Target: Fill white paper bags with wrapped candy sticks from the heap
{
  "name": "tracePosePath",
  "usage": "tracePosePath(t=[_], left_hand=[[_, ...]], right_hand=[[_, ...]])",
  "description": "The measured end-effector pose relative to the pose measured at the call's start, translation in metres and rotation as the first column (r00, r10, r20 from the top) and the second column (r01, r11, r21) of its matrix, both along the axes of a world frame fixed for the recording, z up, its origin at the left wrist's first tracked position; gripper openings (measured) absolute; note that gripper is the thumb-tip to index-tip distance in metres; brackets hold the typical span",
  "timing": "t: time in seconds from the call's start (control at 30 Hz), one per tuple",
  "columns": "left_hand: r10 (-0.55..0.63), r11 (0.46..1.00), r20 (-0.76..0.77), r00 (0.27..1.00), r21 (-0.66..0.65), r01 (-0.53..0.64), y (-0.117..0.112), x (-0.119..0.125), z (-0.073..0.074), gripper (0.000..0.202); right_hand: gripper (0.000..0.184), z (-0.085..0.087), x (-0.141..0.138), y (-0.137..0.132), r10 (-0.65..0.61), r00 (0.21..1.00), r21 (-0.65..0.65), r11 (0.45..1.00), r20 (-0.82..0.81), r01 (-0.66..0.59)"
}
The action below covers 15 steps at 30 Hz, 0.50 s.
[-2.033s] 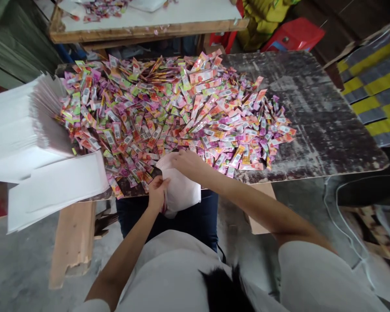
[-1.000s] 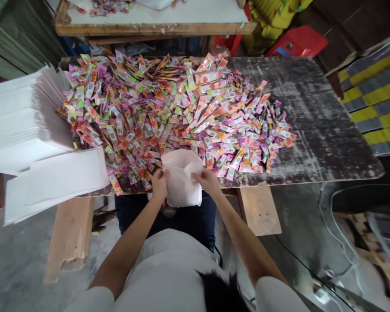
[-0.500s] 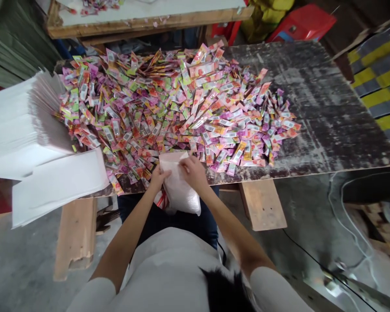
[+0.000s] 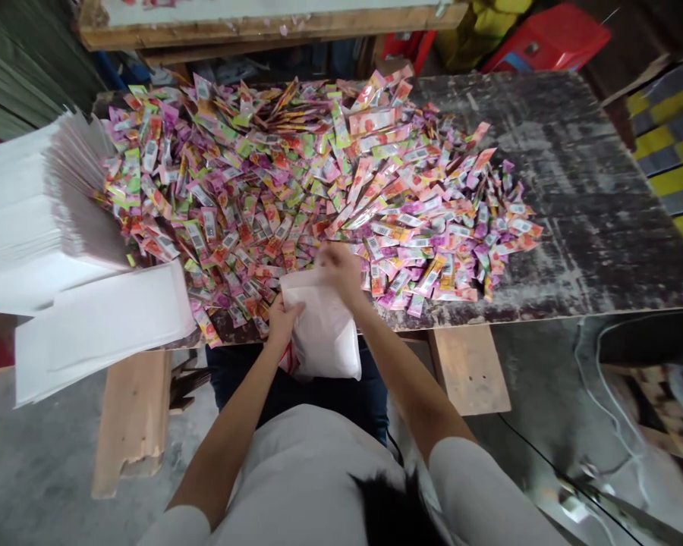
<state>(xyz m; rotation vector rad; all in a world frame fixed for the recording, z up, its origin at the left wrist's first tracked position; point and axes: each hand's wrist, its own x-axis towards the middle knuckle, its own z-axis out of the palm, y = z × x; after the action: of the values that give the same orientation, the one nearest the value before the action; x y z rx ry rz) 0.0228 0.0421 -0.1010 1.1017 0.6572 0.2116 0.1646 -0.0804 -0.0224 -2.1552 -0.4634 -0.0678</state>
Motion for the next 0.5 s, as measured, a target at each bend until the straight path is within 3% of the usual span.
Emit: tracePosePath(t=[0.03,0.07,0.1,0.13,0.17,0.2,0.23,0.27,0.3,0.33,0.4,0.43,0.47,0.5], left_hand=[[0.030,0.999,-0.030,0.999,-0.012,-0.030,0.000,-0.002,-0.001,0.049],[0.056,0.998,-0.051,0.997,-0.024,-0.058,0.000,-0.003,-0.002,0.047],[0.073,0.996,-0.064,0.995,-0.038,-0.076,0.000,-0.004,-0.002,0.047],[0.080,0.995,-0.074,0.994,-0.056,-0.084,0.000,-0.005,-0.002,0.048],[0.086,0.993,-0.081,0.993,-0.071,-0.091,-0.001,-0.006,-0.001,0.049],[0.089,0.992,-0.087,0.992,-0.082,-0.096,-0.001,-0.006,0.001,0.050],[0.088,0.991,-0.089,0.992,-0.091,-0.096,-0.002,-0.005,0.004,0.051],[0.087,0.991,-0.090,0.992,-0.097,-0.096,-0.002,-0.005,0.006,0.052],[0.089,0.990,-0.089,0.992,-0.099,-0.098,-0.003,-0.005,0.009,0.054],[0.094,0.990,-0.090,0.992,-0.100,-0.103,-0.004,-0.004,0.011,0.054],[0.100,0.989,-0.092,0.991,-0.097,-0.109,-0.007,-0.003,0.015,0.055],[0.099,0.990,-0.091,0.991,-0.092,-0.108,-0.009,-0.002,0.017,0.055],[0.094,0.991,-0.086,0.992,-0.083,-0.102,-0.011,-0.001,0.018,0.054],[0.085,0.993,-0.079,0.993,-0.071,-0.090,-0.013,0.000,0.020,0.053]], right_hand=[[0.030,0.006,0.012,-0.023,-0.210,0.978,0.201,0.957,-0.016,0.209],[0.032,0.011,0.021,-0.051,-0.387,0.921,0.384,0.845,-0.044,0.373],[0.031,0.015,0.026,-0.083,-0.557,0.829,0.534,0.686,-0.052,0.494],[0.026,0.018,0.025,-0.116,-0.657,0.753,0.620,0.574,-0.042,0.535],[0.024,0.019,0.016,-0.150,-0.707,0.706,0.648,0.521,-0.038,0.556],[0.023,0.018,-0.001,-0.181,-0.712,0.701,0.596,0.542,-0.048,0.592],[0.024,0.016,-0.024,-0.209,-0.666,0.742,0.436,0.645,-0.083,0.628],[0.023,0.012,-0.051,-0.231,-0.563,0.808,0.150,0.796,-0.175,0.587],[0.024,0.008,-0.081,-0.248,-0.372,0.837,-0.184,0.928,-0.401,0.324],[0.025,0.003,-0.109,-0.258,-0.248,0.743,-0.391,0.920,-0.621,-0.019],[0.022,-0.007,-0.152,-0.257,-0.185,0.662,-0.436,0.869,-0.726,-0.235],[0.015,-0.010,-0.163,-0.246,-0.145,0.663,-0.431,0.854,-0.734,-0.291],[0.005,-0.014,-0.166,-0.230,-0.112,0.699,-0.401,0.877,-0.706,-0.265],[0.015,-0.017,-0.160,-0.210,-0.094,0.744,-0.349,0.916,-0.662,-0.196]])
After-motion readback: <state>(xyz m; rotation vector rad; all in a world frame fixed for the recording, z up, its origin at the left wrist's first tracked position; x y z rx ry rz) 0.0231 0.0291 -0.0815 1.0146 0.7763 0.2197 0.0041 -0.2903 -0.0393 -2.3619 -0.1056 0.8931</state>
